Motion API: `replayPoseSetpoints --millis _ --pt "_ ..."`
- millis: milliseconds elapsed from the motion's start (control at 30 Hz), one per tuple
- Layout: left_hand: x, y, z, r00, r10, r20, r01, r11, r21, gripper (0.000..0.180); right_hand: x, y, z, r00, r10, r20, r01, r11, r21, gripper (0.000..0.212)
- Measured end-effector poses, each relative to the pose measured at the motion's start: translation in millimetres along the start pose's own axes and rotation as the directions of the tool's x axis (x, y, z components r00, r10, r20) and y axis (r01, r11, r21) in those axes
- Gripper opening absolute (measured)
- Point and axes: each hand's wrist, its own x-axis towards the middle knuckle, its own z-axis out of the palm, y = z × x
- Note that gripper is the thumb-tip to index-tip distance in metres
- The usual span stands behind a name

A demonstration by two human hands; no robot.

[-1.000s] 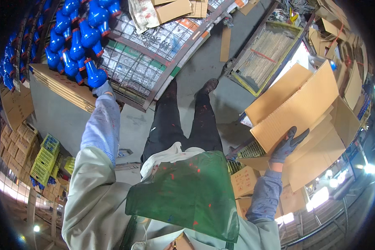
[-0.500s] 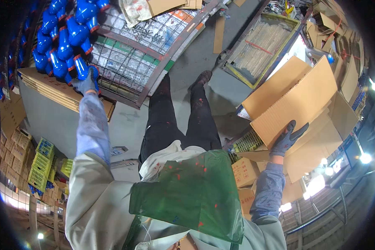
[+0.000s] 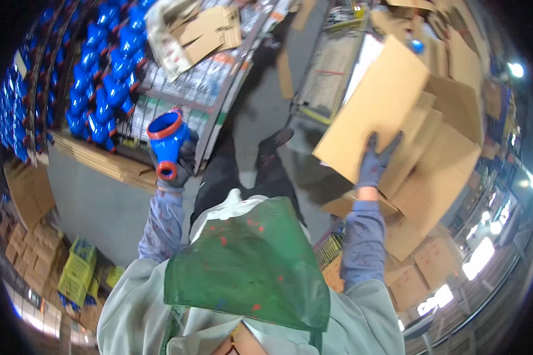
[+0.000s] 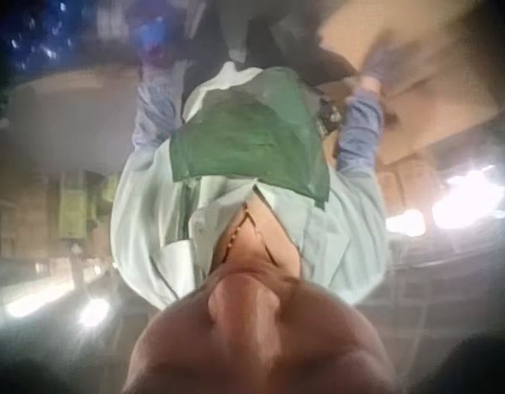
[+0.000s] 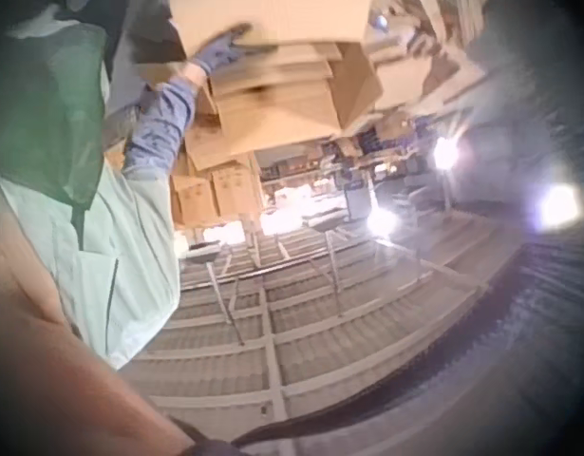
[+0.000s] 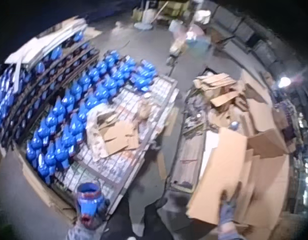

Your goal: The person wipes blue water meters with a cloth, places them into a cardboard box, and inserts cardboard dividers between them. They repeat this process until the box is full and then move it aside.

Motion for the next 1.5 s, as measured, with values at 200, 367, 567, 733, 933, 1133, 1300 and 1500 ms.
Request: replayPoseSetpoints --millis 200,367,567,733,933,1133,1300,1500 --pt "39 -124 64 0.995 -0.050 0.091 -0.091 0.009 0.996 0.053 -43 -26 -18 0.988 -0.084 -0.127 0.145 0.769 0.622 0.069" --pt "22 -260 189 0.757 -0.641 0.128 -0.045 0.145 0.988 0.044 -66 -27 -97 0.966 -0.252 0.063 0.144 0.721 0.677 0.066" --pt "68 -368 149 0.533 -0.840 0.097 -0.846 -0.529 0.068 0.051 6 67 -201 0.964 0.219 -0.149 0.135 0.076 0.988 0.060" --pt "74 -404 107 0.673 -0.666 -0.322 -0.735 -0.652 -0.189 0.058 76 129 -191 0.933 0.037 -0.358 0.059 0.965 0.254 0.063" --pt "70 -401 107 0.603 -0.787 -0.130 -0.790 -0.567 -0.234 0.027 84 216 -75 0.956 0.232 0.179 -0.241 0.970 0.031 0.066" --pt "75 -403 105 0.655 -0.750 -0.094 -0.744 -0.618 -0.252 0.024 107 316 37 0.890 0.278 0.361 -0.332 0.939 0.095 0.051" --pt "87 -395 93 0.609 -0.778 -0.152 -0.785 -0.565 -0.253 0.021 98 322 72 0.936 0.204 0.288 -0.260 0.950 0.172 0.037" --pt "87 -404 104 0.427 -0.875 -0.227 -0.897 -0.379 -0.226 0.033 76 396 105 0.965 0.251 0.080 -0.261 0.952 0.162 0.038"
